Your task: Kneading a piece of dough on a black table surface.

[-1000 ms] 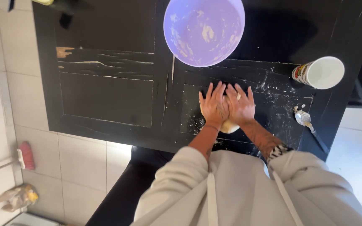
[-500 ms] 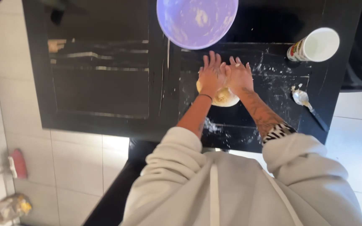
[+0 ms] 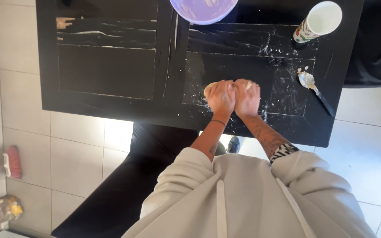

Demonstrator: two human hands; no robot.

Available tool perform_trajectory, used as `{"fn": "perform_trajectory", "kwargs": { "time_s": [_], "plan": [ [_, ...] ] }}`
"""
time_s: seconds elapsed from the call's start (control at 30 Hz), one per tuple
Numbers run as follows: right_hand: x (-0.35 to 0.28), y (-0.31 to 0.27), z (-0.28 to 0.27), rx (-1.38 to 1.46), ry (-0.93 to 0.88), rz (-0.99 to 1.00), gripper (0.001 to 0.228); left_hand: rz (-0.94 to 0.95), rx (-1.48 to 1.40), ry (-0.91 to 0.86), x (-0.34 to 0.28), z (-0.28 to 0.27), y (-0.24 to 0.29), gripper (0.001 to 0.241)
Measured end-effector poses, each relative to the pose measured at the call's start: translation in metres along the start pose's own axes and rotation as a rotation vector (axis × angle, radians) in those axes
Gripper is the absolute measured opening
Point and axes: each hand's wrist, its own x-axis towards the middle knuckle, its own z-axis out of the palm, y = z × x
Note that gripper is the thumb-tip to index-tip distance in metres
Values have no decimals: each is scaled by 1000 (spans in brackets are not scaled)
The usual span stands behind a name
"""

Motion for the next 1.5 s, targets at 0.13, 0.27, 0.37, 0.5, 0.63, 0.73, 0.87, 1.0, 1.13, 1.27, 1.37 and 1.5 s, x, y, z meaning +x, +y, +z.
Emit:
{"fn": "perform_trajectory", "kwargs": {
  "time_s": [0.13, 0.27, 0.37, 0.5, 0.63, 0.73, 0.87, 1.0, 1.13, 1.27, 1.37, 1.5],
  "plan": [
    [-6, 9, 3, 40, -45, -158, 19, 26, -44, 89, -15, -10, 5, 25],
    [0, 21, 10, -32, -57, -213, 32, 55, -87, 60, 2, -5, 0, 28],
    [17, 33, 25, -25, -78, -191, 31, 83, -79, 13, 23, 11, -14, 26],
    [44, 39, 41, -67, -178, -21, 29, 67, -50, -113, 60, 29, -28, 21],
    [64, 45, 62, -164, -134, 68, 32, 89, -65, -153, 89, 49, -44, 25],
    [82, 57, 81, -202, -152, 260, 31, 188, -68, -197, 123, 56, -47, 27],
    [71, 84, 83, -139, -400, 766, 36, 164, -126, -467, 149, 44, -37, 36],
    [69, 92, 58, 217, -644, 869, 62, -302, -1047, -549, 141, 89, -84, 42],
    [90, 53, 39, -15, -746, 605, 87, -34, -758, -262, 124, -21, -48, 46],
    [87, 46, 41, -130, -675, 470, 80, 19, -438, -202, 38, -8, -59, 48],
    [88, 41, 42, -122, -747, 622, 75, 68, -361, -171, 30, 13, -66, 52],
    [47, 54, 43, 85, -743, 997, 68, 155, -528, -117, 85, -5, -43, 55]
  ]
}}
